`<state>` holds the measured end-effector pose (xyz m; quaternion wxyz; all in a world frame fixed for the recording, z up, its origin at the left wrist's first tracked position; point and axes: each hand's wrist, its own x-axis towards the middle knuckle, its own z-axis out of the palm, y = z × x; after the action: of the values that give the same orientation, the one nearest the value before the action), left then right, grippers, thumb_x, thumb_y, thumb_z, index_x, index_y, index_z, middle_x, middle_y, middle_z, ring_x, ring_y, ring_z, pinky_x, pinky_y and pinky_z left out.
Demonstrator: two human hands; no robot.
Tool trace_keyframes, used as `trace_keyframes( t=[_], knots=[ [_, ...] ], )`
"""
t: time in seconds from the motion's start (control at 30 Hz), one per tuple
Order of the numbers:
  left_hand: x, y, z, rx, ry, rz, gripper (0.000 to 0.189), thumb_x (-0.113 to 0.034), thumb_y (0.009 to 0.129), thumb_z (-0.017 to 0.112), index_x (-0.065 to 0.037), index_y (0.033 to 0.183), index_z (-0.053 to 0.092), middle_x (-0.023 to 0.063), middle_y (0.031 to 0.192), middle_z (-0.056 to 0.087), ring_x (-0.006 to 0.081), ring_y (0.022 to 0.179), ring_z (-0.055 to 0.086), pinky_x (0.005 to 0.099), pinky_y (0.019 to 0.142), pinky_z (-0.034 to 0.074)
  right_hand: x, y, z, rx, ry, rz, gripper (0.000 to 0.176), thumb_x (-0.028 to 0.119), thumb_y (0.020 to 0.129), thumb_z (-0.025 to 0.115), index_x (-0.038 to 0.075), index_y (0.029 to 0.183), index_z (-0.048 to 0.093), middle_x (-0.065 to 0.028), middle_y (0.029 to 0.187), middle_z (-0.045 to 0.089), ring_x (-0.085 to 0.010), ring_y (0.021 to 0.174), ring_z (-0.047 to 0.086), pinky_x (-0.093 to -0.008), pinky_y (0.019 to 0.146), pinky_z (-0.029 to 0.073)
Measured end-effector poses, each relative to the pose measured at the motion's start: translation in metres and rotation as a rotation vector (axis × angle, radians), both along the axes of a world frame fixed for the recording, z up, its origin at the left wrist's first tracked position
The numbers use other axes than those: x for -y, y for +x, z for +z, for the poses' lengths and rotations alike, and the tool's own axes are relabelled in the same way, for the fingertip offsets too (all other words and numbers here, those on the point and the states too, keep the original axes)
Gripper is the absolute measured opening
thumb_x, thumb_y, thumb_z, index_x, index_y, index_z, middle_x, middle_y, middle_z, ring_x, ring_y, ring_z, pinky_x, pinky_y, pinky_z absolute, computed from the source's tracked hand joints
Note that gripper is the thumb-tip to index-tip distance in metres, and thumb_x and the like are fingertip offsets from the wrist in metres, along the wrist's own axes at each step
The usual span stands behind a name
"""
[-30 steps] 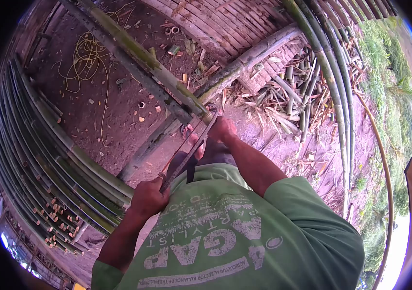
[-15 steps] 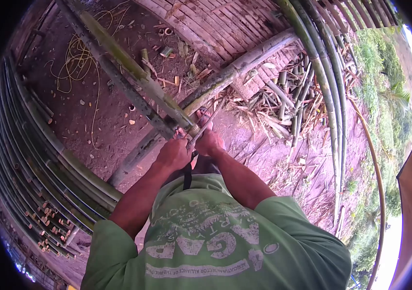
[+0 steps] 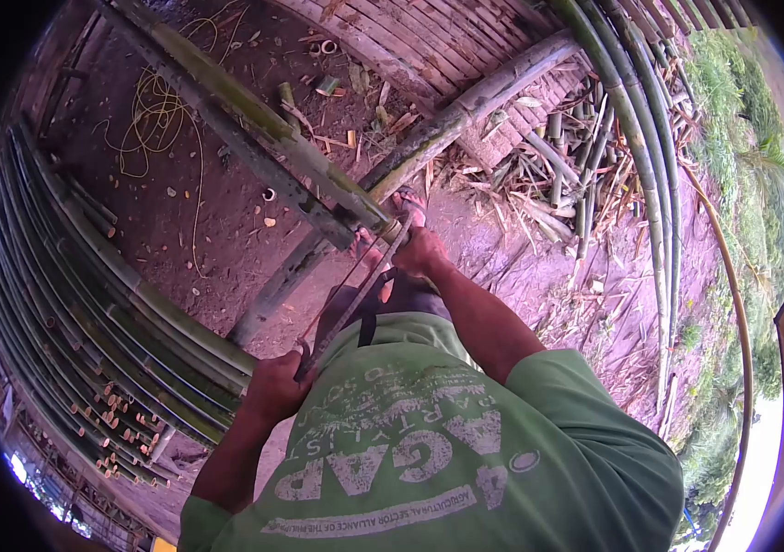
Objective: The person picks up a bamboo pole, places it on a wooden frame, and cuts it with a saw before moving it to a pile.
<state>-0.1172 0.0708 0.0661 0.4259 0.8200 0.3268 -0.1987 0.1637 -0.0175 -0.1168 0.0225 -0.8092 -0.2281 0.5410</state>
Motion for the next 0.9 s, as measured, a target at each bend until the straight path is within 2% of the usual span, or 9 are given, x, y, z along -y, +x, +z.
trace_keyframes(
  t=[0.07, 0.23, 0.37, 0.5, 0.63, 0.67, 0.73, 0.8, 0.9],
  knots=[
    [0.002, -0.004, 0.001, -0.026, -0.014, 0.017, 0.030, -0.028, 0.084, 0.061, 0.001, 0.081, 0.056, 0.0240, 0.067, 0.060, 0.0428, 0.066, 0.061, 0.0510, 0.060, 0.048, 0.002, -0.003, -0.004, -0.001, 0.028, -0.003, 0.054, 0.029, 0.063, 0.070, -0.001, 0.107, 0.063, -0.0226, 0.096, 0.067, -0.0342, 0.092, 0.066, -0.0408, 0.083, 0.052],
    [0.009, 0.116, -0.139, 0.222, 0.104, 0.087, 0.028, -0.028, 0.085, 0.058, -0.001, 0.080, 0.059, 0.0245, 0.066, 0.060, 0.0432, 0.065, 0.061, 0.0510, 0.060, 0.050, 0.002, -0.003, -0.008, 0.010, 0.072, -0.007, 0.051, 0.027, 0.061, 0.070, -0.001, 0.103, 0.064, -0.0217, 0.090, 0.067, -0.0320, 0.087, 0.067, -0.0384, 0.078, 0.053],
    [0.006, 0.094, -0.088, 0.137, 0.049, 0.112, 0.027, -0.027, 0.084, 0.059, 0.000, 0.082, 0.059, 0.0240, 0.064, 0.060, 0.0424, 0.064, 0.061, 0.0506, 0.060, 0.049, -0.002, -0.003, 0.003, 0.032, 0.059, 0.026, 0.052, 0.028, 0.060, 0.071, -0.001, 0.102, 0.064, -0.0203, 0.090, 0.068, -0.0298, 0.085, 0.068, -0.0371, 0.077, 0.053],
    [0.014, 0.002, -0.016, 0.067, 0.075, 0.048, 0.024, -0.023, 0.080, 0.062, 0.000, 0.080, 0.057, 0.0218, 0.065, 0.060, 0.0414, 0.063, 0.061, 0.0482, 0.059, 0.050, -0.002, 0.007, -0.003, -0.039, 0.048, 0.080, 0.057, 0.031, 0.058, 0.073, -0.003, 0.103, 0.063, -0.0203, 0.092, 0.068, -0.0293, 0.086, 0.068, -0.0362, 0.077, 0.053],
    [0.009, 0.023, -0.051, 0.072, 0.023, 0.098, 0.023, -0.023, 0.080, 0.062, -0.001, 0.084, 0.059, 0.0220, 0.067, 0.061, 0.0406, 0.066, 0.062, 0.0482, 0.061, 0.050, 0.015, 0.009, -0.059, 0.082, 0.106, 0.028, 0.050, 0.033, 0.059, 0.074, 0.002, 0.098, 0.067, -0.0172, 0.087, 0.069, -0.0266, 0.082, 0.068, -0.0363, 0.075, 0.054],
    [0.003, 0.045, -0.079, 0.113, -0.006, 0.134, 0.024, -0.025, 0.081, 0.061, -0.001, 0.087, 0.061, 0.0227, 0.069, 0.062, 0.0407, 0.069, 0.063, 0.0484, 0.064, 0.051, 0.024, 0.016, -0.096, 0.158, 0.074, -0.052, 0.042, 0.033, 0.062, 0.074, 0.006, 0.093, 0.068, -0.0125, 0.081, 0.070, -0.0247, 0.076, 0.068, -0.0356, 0.072, 0.054],
    [0.002, 0.110, -0.154, -0.120, 0.135, 0.028, 0.029, -0.029, 0.084, 0.058, -0.002, 0.094, 0.065, 0.0251, 0.075, 0.063, 0.0418, 0.078, 0.063, 0.0486, 0.069, 0.051, 0.040, 0.014, -0.131, -0.096, 0.016, 0.009, 0.037, 0.030, 0.063, 0.074, 0.006, 0.091, 0.068, -0.0094, 0.078, 0.069, -0.0236, 0.072, 0.067, -0.0342, 0.072, 0.054],
    [0.011, 0.125, -0.167, -0.041, 0.073, 0.128, 0.032, -0.030, 0.085, 0.056, -0.002, 0.094, 0.065, 0.0262, 0.078, 0.064, 0.0428, 0.082, 0.063, 0.0492, 0.073, 0.051, 0.055, 0.008, -0.106, 0.017, -0.030, 0.062, 0.046, 0.029, 0.060, 0.076, 0.004, 0.099, 0.068, -0.0132, 0.087, 0.069, -0.0234, 0.081, 0.068, -0.0338, 0.076, 0.054],
    [0.014, 0.076, -0.146, -0.015, -0.025, 0.049, 0.031, -0.029, 0.086, 0.054, 0.000, 0.089, 0.066, 0.0280, 0.081, 0.063, 0.0448, 0.083, 0.062, 0.0493, 0.075, 0.050, 0.098, 0.059, -0.059, 0.050, -0.135, 0.038, 0.052, 0.027, 0.059, 0.075, 0.010, 0.108, 0.067, -0.0132, 0.097, 0.069, -0.0264, 0.090, 0.067, -0.0349, 0.080, 0.053]
  ],
)
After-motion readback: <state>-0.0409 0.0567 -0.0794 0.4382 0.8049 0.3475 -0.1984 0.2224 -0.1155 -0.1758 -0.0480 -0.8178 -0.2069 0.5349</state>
